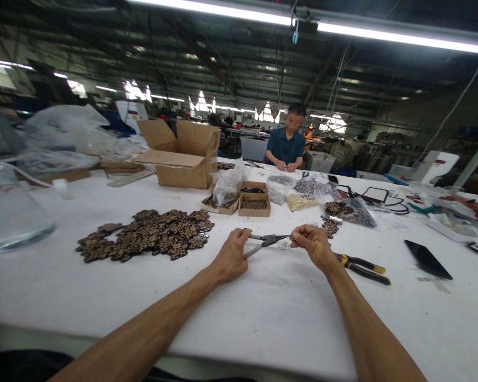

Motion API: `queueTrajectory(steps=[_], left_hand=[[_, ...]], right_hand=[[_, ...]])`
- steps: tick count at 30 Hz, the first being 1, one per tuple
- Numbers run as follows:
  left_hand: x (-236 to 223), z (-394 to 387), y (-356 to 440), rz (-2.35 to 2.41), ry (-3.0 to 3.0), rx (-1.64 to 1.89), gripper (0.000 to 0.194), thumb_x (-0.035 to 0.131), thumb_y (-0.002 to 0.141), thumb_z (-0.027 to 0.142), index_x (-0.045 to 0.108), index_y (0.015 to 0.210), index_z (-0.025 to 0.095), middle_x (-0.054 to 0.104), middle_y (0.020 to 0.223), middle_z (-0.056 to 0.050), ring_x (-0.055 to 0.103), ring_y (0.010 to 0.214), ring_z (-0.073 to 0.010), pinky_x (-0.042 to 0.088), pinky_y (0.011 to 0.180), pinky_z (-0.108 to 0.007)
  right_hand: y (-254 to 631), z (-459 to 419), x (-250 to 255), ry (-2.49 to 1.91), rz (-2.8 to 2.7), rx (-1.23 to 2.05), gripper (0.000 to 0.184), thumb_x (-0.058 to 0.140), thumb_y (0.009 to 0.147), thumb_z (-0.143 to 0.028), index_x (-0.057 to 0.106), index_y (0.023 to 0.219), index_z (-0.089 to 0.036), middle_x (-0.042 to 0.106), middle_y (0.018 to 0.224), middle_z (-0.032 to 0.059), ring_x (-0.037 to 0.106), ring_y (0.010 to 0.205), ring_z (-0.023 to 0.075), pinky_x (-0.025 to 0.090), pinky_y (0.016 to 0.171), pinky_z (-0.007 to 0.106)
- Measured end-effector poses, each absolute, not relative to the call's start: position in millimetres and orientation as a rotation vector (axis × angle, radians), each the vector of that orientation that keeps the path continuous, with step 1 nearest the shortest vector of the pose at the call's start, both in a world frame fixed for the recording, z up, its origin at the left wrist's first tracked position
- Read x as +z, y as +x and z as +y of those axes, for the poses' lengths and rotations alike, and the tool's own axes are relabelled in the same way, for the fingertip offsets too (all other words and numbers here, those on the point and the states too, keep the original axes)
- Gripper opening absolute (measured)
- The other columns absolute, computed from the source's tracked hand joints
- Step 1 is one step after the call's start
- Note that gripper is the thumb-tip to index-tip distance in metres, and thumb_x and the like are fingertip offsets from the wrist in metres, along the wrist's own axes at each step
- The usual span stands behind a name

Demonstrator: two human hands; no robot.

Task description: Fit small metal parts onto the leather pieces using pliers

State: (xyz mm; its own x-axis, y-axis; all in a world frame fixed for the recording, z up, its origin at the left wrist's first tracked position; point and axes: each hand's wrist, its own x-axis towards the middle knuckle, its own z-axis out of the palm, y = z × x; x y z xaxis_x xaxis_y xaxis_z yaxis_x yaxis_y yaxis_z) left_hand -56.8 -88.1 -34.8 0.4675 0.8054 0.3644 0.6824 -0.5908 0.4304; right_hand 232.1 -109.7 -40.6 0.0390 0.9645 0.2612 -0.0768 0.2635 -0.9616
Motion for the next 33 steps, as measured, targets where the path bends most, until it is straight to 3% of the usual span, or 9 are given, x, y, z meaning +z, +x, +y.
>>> queueTrajectory(steps=[9, 26, 33], left_hand=[[-35.4, -87.1, -57.1, 1.233, 2.469, 0.808, 0.084, 0.061, 0.055, 0.0, 0.048, 0.135, 0.022, 0.048, 0.133, -0.012, 0.047, 0.127, -0.0293, 0.043, 0.108, -0.045], [-42.4, -84.6, -56.7, 1.208, 2.497, 0.851, 0.082, 0.06, 0.055, 0.0, 0.048, 0.134, 0.019, 0.048, 0.132, -0.011, 0.047, 0.125, -0.0274, 0.045, 0.108, -0.04], [-42.2, -84.2, -56.4, 1.217, 2.499, 0.857, 0.082, 0.06, 0.056, 0.0, 0.048, 0.134, 0.018, 0.048, 0.131, -0.012, 0.048, 0.125, -0.0278, 0.045, 0.107, -0.04]], right_hand=[[235.7, -117.2, -31.0, -0.889, -1.199, 1.321, 0.027, 0.088, 0.071, -0.038, 0.078, 0.085, -0.017, 0.071, 0.08, 0.0059, 0.065, 0.067, 0.0176, 0.058, 0.072, 0.038], [233.6, -114.7, -35.4, -0.825, -1.137, 1.42, 0.024, 0.085, 0.077, -0.033, 0.078, 0.092, -0.016, 0.071, 0.081, 0.0059, 0.065, 0.068, 0.0171, 0.056, 0.073, 0.038], [233.5, -114.7, -33.5, -0.859, -1.144, 1.39, 0.028, 0.083, 0.078, -0.04, 0.078, 0.092, -0.016, 0.07, 0.08, 0.0059, 0.065, 0.067, 0.0176, 0.058, 0.071, 0.037]])
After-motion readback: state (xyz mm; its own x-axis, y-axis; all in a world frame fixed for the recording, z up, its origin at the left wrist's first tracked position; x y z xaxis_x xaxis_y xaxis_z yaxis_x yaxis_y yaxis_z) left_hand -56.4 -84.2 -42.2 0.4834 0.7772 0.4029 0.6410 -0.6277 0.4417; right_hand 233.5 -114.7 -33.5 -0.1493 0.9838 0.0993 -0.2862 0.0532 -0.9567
